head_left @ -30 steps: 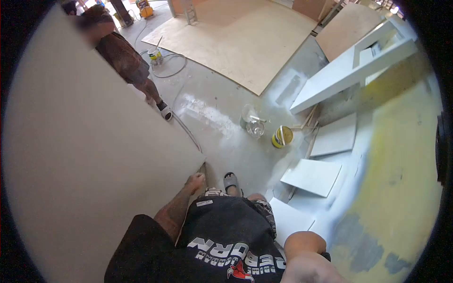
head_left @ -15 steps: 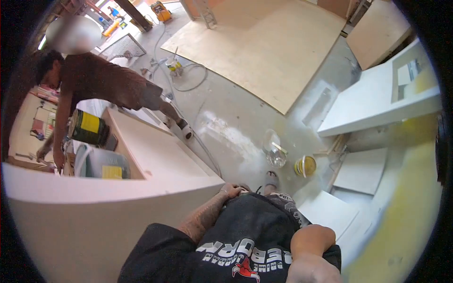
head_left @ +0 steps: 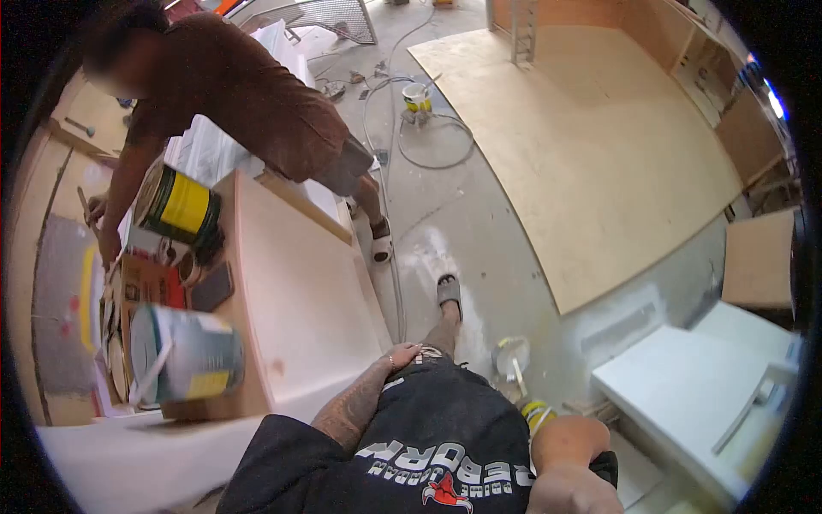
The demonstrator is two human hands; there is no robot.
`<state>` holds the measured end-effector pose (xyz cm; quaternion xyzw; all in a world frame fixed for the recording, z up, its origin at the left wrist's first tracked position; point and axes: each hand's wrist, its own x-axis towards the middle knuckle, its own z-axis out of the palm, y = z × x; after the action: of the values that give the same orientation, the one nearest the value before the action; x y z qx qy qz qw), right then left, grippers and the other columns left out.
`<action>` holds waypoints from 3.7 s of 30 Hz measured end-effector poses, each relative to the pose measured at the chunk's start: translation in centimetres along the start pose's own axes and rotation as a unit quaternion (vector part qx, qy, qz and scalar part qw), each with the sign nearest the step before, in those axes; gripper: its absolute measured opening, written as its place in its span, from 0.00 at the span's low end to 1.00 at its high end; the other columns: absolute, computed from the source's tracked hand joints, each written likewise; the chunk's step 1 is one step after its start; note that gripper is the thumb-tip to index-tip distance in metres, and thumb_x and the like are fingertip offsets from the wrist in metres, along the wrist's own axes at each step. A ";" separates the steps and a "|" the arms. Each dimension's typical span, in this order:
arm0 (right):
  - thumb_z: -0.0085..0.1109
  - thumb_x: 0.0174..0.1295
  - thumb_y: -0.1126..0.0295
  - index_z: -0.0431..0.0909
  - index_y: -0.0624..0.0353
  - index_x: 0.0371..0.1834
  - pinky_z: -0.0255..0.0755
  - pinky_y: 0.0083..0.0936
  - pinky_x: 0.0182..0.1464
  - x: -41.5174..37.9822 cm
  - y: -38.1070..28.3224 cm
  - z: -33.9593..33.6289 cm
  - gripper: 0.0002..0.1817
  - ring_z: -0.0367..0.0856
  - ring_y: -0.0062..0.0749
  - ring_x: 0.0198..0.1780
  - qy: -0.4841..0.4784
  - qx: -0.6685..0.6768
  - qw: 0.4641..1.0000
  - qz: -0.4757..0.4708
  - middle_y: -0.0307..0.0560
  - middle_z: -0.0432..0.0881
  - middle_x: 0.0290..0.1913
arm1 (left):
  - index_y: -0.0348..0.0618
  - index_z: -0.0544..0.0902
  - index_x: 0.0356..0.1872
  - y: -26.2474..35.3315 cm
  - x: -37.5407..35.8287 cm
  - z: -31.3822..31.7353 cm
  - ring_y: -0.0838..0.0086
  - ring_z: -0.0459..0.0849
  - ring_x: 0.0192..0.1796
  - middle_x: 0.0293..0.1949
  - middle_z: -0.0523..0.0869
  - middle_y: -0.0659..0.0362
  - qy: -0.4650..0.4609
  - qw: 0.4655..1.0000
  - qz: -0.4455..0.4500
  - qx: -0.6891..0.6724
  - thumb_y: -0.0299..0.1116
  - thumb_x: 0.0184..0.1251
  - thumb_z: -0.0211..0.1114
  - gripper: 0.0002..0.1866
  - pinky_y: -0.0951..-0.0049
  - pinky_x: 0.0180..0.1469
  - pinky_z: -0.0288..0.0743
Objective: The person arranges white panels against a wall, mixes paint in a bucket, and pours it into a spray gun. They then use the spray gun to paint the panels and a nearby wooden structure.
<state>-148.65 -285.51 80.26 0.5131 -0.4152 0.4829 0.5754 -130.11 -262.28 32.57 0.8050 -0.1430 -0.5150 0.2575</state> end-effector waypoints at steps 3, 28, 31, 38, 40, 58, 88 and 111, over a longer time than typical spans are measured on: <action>0.40 0.73 0.65 0.55 0.66 0.71 0.40 0.26 0.75 1.5 -9.8 4.3 0.26 0.49 0.34 0.75 0.183 0.584 0.764 0.208 0.52 0.54 0.74 | 0.44 0.80 0.54 5.3 4.8 -8.9 0.60 0.77 0.57 0.54 0.81 0.50 -0.032 0.999 0.024 0.035 0.53 0.66 0.54 0.26 0.65 0.60 0.67; 0.30 0.73 0.50 0.51 0.44 0.75 0.42 0.41 0.72 3.6 -49.7 50.5 0.29 0.35 0.23 0.78 -0.139 0.978 0.153 0.035 0.41 0.43 0.78 | 0.45 0.81 0.52 27.2 52.1 -28.1 0.57 0.82 0.51 0.48 0.84 0.47 0.115 0.988 -0.068 -0.075 0.49 0.59 0.56 0.24 0.63 0.56 0.72; 0.28 0.73 0.50 0.51 0.44 0.74 0.43 0.40 0.72 4.0 -56.1 54.3 0.28 0.35 0.24 0.78 -0.143 0.984 0.105 0.021 0.37 0.43 0.78 | 0.43 0.81 0.51 36.2 52.6 -32.4 0.56 0.82 0.51 0.47 0.84 0.46 0.196 0.943 -0.082 -0.256 0.49 0.58 0.58 0.25 0.64 0.54 0.73; 0.32 0.73 0.56 0.56 0.45 0.73 0.52 0.34 0.69 3.2 -71.5 55.6 0.26 0.52 0.21 0.72 -0.260 0.955 0.133 0.058 0.34 0.60 0.71 | 0.45 0.79 0.54 46.7 54.8 -35.6 0.56 0.75 0.59 0.56 0.78 0.47 0.133 0.984 -0.091 -0.078 0.48 0.60 0.55 0.24 0.61 0.62 0.67; 0.35 0.73 0.57 0.57 0.45 0.72 0.54 0.31 0.68 1.3 -77.9 57.7 0.25 0.58 0.20 0.69 -0.226 0.963 0.145 0.020 0.35 0.64 0.67 | 0.48 0.75 0.59 47.6 57.4 -37.0 0.55 0.65 0.66 0.62 0.70 0.49 0.093 0.988 -0.119 -0.015 0.46 0.63 0.52 0.24 0.57 0.68 0.60; 0.58 0.57 0.63 0.72 0.68 0.56 0.72 0.43 0.53 -70.6 -138.3 37.7 0.26 0.80 0.59 0.46 -0.731 0.452 0.254 -0.444 0.63 0.82 0.44 | 0.45 0.77 0.51 42.4 74.1 -56.6 0.58 0.70 0.63 0.55 0.77 0.52 0.138 0.964 0.109 -0.200 0.39 0.55 0.61 0.21 0.46 0.68 0.55; 0.65 0.50 0.75 0.77 0.60 0.39 0.73 0.31 0.44 -51.7 -112.8 51.7 0.12 0.82 0.41 0.42 -0.676 0.581 -0.125 -0.437 0.51 0.83 0.37 | 0.37 0.64 0.63 60.4 72.6 -42.6 0.54 0.77 0.55 0.53 0.78 0.44 0.440 0.776 -0.158 -0.423 0.45 0.57 0.66 0.36 0.58 0.60 0.69; 0.61 0.50 0.70 0.73 0.51 0.58 0.74 0.46 0.48 -25.8 -69.3 53.1 0.27 0.76 0.49 0.53 -0.059 0.698 -0.378 -0.605 0.55 0.76 0.50 | 0.40 0.64 0.64 82.0 32.4 -11.4 0.56 0.80 0.44 0.46 0.80 0.50 0.854 -0.137 0.197 -0.462 0.36 0.61 0.54 0.29 0.48 0.48 0.76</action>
<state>-84.57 -342.01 48.89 -0.4873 -0.7706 0.2716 0.3082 -103.07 -343.10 58.01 -0.1824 -0.3186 -0.7426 -0.5601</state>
